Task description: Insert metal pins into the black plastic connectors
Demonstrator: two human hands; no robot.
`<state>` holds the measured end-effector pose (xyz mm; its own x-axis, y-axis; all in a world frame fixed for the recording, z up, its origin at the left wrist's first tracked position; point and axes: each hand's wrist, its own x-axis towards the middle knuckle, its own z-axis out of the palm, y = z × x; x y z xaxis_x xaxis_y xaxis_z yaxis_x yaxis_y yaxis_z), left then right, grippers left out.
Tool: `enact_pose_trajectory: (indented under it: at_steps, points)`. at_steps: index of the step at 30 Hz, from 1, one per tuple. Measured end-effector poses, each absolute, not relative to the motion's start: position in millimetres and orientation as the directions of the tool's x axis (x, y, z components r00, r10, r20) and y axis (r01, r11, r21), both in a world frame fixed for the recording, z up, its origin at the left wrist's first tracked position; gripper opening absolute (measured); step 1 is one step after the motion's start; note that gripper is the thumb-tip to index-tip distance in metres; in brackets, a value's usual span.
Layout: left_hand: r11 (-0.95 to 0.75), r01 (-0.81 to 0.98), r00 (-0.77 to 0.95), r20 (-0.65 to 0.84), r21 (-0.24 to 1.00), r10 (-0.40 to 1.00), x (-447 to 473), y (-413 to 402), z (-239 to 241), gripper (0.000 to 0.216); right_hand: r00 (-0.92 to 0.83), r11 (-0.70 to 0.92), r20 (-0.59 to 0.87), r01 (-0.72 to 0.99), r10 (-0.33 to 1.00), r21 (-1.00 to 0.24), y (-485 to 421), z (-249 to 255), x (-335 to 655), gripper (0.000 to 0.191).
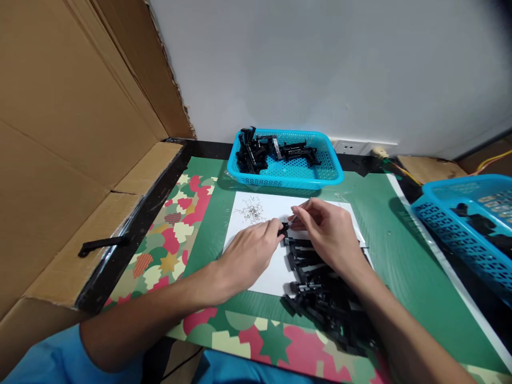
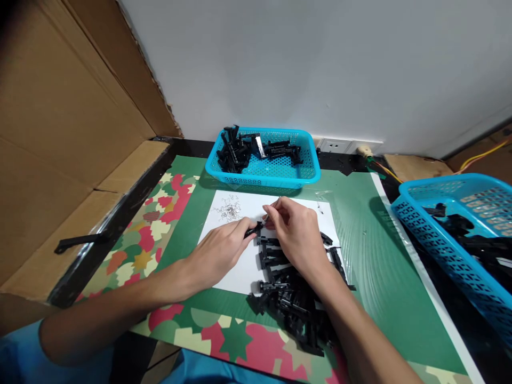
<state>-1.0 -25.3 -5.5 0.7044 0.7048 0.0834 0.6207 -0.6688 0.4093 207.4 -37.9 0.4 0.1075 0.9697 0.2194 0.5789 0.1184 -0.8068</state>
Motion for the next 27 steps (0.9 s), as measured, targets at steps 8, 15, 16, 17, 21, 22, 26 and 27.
enact_pose_trajectory:
  at_steps: [8,15,16,17,21,22,26,27]
  points:
    - [-0.686,0.606,0.711,0.111,0.404,0.694,-3,-26,-11,0.012,0.087,0.121,0.201,0.551,0.976,-0.826,-39,-2,209,0.031]
    - [-0.674,0.611,0.708,0.095,0.414,0.700,-2,-25,-9,0.014,0.074,0.153,0.249,0.610,0.966,-0.777,-42,1,206,0.030]
    - [-0.670,0.613,0.706,0.090,0.420,0.702,-2,-25,-8,0.013,0.065,0.162,0.259,0.629,0.964,-0.760,-42,2,206,0.030]
    - [-0.664,0.613,0.704,0.086,0.427,0.705,-2,-24,-8,0.013,0.053,0.170,0.267,0.647,0.962,-0.743,-43,2,206,0.030]
    - [-0.620,0.598,0.685,0.079,0.508,0.725,-3,-20,-13,0.011,0.024,0.180,0.267,0.680,0.964,-0.711,-43,2,206,0.031]
    - [-0.607,0.592,0.678,0.080,0.531,0.731,-3,-19,-15,0.011,0.022,0.176,0.257,0.674,0.966,-0.718,-42,1,206,0.031]
    - [-0.580,0.594,0.646,0.099,0.557,0.757,-3,-19,-20,0.012,0.032,0.138,0.185,0.547,0.982,-0.826,-41,3,210,0.032]
    - [-0.583,0.593,0.645,0.106,0.556,0.757,-2,-20,-20,0.012,0.044,0.135,0.180,0.500,0.983,-0.856,-40,5,212,0.032]
